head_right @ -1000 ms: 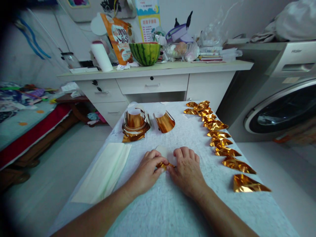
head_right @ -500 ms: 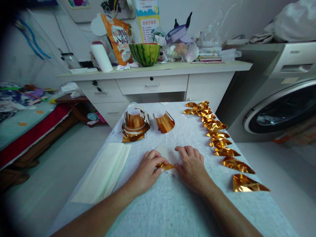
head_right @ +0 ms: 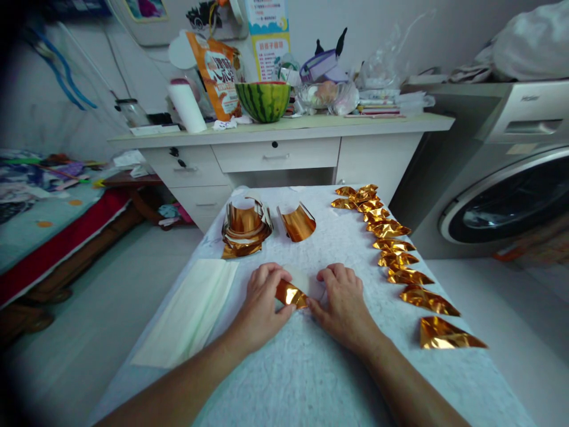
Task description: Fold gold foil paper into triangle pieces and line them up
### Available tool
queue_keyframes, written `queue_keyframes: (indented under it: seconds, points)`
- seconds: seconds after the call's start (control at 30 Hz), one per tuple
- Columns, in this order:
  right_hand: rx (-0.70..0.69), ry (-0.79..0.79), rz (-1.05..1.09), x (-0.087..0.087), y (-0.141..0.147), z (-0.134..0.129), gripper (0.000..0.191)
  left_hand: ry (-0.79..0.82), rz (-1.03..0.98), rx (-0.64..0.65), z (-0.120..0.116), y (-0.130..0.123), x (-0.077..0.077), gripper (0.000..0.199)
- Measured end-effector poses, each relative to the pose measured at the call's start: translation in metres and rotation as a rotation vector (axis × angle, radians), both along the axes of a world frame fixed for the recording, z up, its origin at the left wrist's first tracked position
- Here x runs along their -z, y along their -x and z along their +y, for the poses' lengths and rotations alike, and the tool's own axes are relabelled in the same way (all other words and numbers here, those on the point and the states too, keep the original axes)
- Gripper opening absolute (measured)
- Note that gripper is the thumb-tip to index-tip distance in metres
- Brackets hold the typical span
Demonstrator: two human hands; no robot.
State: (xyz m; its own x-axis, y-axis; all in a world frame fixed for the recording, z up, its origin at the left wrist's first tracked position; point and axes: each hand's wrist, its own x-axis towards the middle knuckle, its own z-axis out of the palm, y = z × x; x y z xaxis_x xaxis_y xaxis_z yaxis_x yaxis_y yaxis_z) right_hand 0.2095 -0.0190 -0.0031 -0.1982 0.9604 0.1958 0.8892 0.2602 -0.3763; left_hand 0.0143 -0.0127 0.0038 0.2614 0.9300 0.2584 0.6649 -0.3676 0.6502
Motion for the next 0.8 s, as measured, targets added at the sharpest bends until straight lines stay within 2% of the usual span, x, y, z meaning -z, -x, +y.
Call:
queue_keyframes:
  seconds: [0.1,0.17,0.27,0.37,0.63,0.73,0.8]
  points:
    - [-0.008,0.008,0.0,0.001,0.001,0.001,0.032,0.014,-0.082,-0.04,0.002,0.001,0.001,0.062]
    - [-0.016,0.017,0.014,-0.001,0.002,0.001,0.031,0.075,-0.151,-0.046,0.004,0.003,0.003,0.066]
    - [-0.029,0.027,0.037,-0.004,0.003,0.0,0.03,0.173,-0.276,-0.099,0.008,0.005,0.004,0.06]
    - [-0.046,0.033,0.049,-0.006,0.003,0.0,0.03,0.204,-0.349,-0.132,0.011,0.006,0.005,0.055]
    - [-0.061,0.035,0.102,-0.006,0.001,0.0,0.036,0.307,-0.416,-0.077,0.011,0.008,0.001,0.054]
    - [-0.051,0.016,0.209,-0.007,0.0,0.001,0.041,0.318,-0.518,-0.046,0.01,0.007,-0.001,0.049]
    - [0.011,0.015,0.354,-0.009,-0.002,0.001,0.047,0.321,-0.615,-0.049,0.01,0.007,-0.002,0.045]
